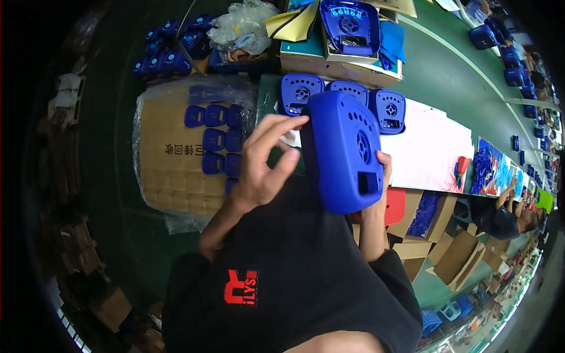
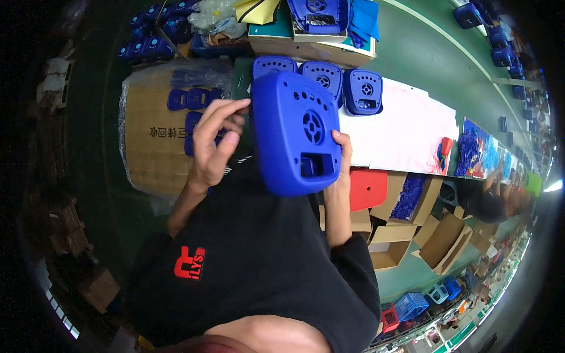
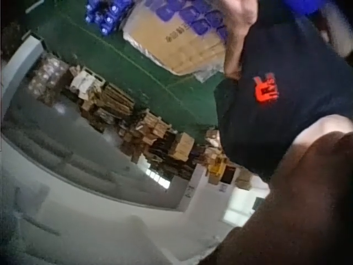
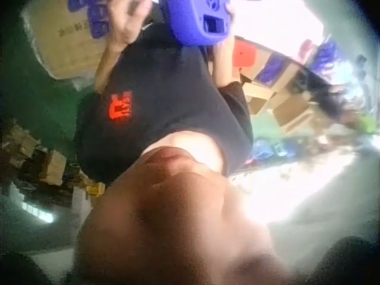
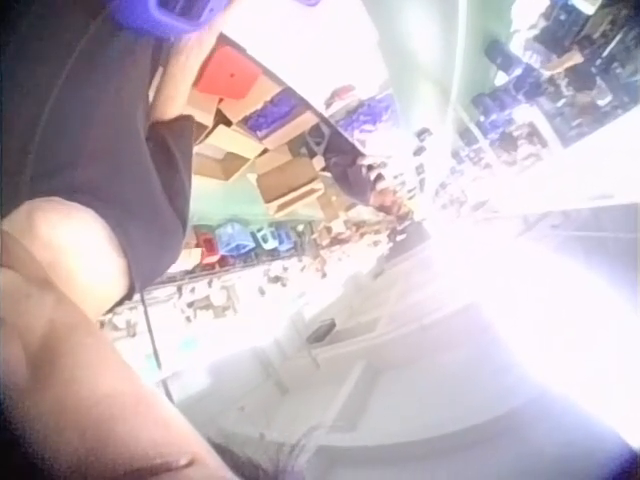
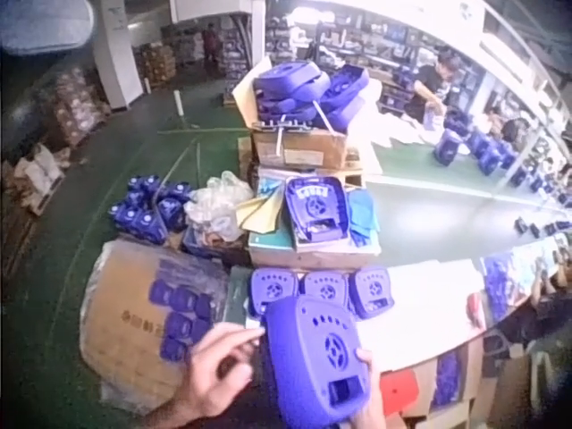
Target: Applying glue and assembling blue plastic housing components on an assembly line.
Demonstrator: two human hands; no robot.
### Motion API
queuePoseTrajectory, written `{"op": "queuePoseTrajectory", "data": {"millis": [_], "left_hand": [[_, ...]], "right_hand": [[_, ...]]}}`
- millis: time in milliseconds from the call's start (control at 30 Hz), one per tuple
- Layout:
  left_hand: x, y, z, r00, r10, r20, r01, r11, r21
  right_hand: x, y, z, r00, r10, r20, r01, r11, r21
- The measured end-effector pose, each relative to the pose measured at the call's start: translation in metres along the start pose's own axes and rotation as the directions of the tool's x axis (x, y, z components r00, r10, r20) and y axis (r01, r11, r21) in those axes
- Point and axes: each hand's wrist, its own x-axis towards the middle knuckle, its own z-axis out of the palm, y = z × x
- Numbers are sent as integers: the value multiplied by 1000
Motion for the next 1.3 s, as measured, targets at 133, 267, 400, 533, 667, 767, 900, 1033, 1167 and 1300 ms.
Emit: {"op": "queuePoseTrajectory", "data": {"millis": [133, 267, 400, 533, 667, 767, 900, 1033, 1167, 1300], "left_hand": [[3, 12, 19, 988, 146, -43, -135, 970, 204], [-3, 7, 19, 986, 167, 1, -161, 947, 280], [-5, 12, 13, 975, 220, 28, -215, 908, 360], [4, 16, -3, 986, 145, 77, -159, 961, 224], [6, 6, -13, 994, -15, 104, -4, 985, 173], [-2, -9, -10, 924, -369, 96, 350, 921, 169], [-20, -31, -2, 935, -320, 149, 226, 866, 446], [-31, -23, 8, 850, -345, 398, 201, 911, 360], [-29, -15, 20, 898, -215, 384, -13, 860, 510], [-27, -26, 26, 880, -25, 475, -249, 827, 504]], "right_hand": [[8, 23, -3, 979, 33, 202, -66, 985, 161], [12, 33, -6, 986, -6, 169, -3, 998, 56], [4, 27, 4, 976, 51, 213, -82, 987, 138], [7, 25, -1, 958, 120, 260, -176, 962, 207], [7, 26, 0, 989, 143, 33, -146, 984, 103], [10, 28, 5, 998, 70, -3, -70, 998, 9], [3, 28, 29, 927, -375, 28, 335, 788, -517], [7, 30, 29, 833, -532, 152, 433, 455, -778], [14, 32, 28, 851, -524, 14, 420, 664, -618], [31, 25, 8, 936, -333, -117, 285, 909, -305]]}}
